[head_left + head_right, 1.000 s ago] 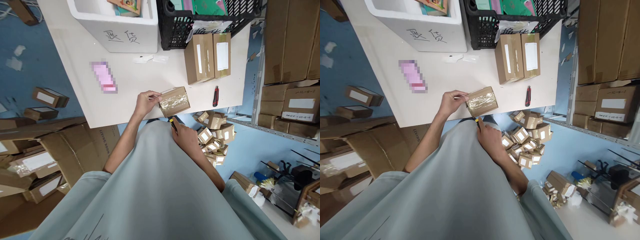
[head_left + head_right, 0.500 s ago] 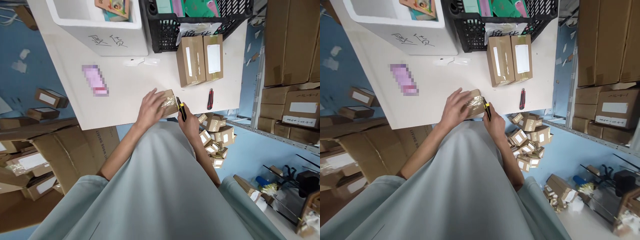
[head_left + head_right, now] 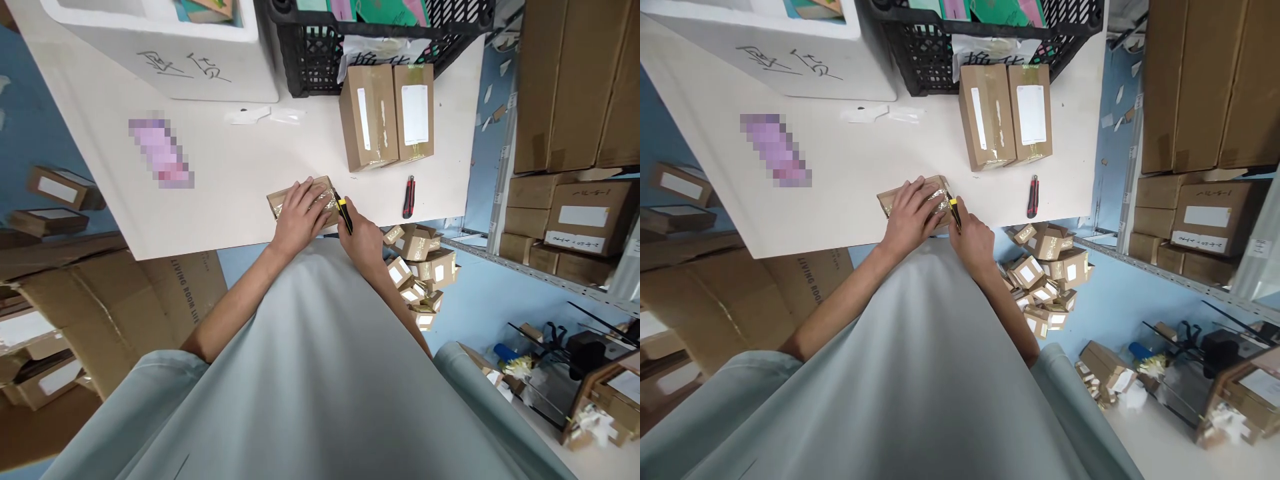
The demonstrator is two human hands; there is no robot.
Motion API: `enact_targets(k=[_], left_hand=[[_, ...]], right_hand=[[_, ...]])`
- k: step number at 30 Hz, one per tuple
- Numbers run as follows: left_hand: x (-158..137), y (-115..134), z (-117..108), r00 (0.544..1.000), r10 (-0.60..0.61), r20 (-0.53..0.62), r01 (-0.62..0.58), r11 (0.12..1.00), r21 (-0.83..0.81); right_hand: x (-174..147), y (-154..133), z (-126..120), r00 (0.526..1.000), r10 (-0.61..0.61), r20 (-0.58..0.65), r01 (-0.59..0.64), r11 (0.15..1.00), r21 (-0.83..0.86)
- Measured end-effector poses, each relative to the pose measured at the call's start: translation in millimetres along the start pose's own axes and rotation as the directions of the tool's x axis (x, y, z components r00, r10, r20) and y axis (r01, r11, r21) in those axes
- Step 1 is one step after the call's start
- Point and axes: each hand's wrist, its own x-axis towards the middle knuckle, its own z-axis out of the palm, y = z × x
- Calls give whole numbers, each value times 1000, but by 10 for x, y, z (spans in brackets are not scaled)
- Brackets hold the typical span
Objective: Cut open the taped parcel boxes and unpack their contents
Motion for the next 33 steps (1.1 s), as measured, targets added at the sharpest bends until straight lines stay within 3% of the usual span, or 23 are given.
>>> enact_targets(k=[14,21,27,30,33], left_hand=[[-10,-27,31,1000,14,-19,-15,998,-53],[-13,-30,51,1000,27,-16,-27,999,-44],[-8,-23,20,1000,26,2,-26,998,-56],[-71,-102,-68,1000,19,-10,-20,999,-40],[-263,-272,-212,999,17,-47,-16,1000,6]], right_hand=[[-88,-268,-89,994,103,38,-97,986,-137],[-311,-311,-118,970,205,135,-178,966,-185],[-557,-256,-153,963,206,175,-178,970,-164],[-656,-140,-171,979,176,104,-169,983,-79],[-501,130,-88,986,166,-34,-163,984,78]])
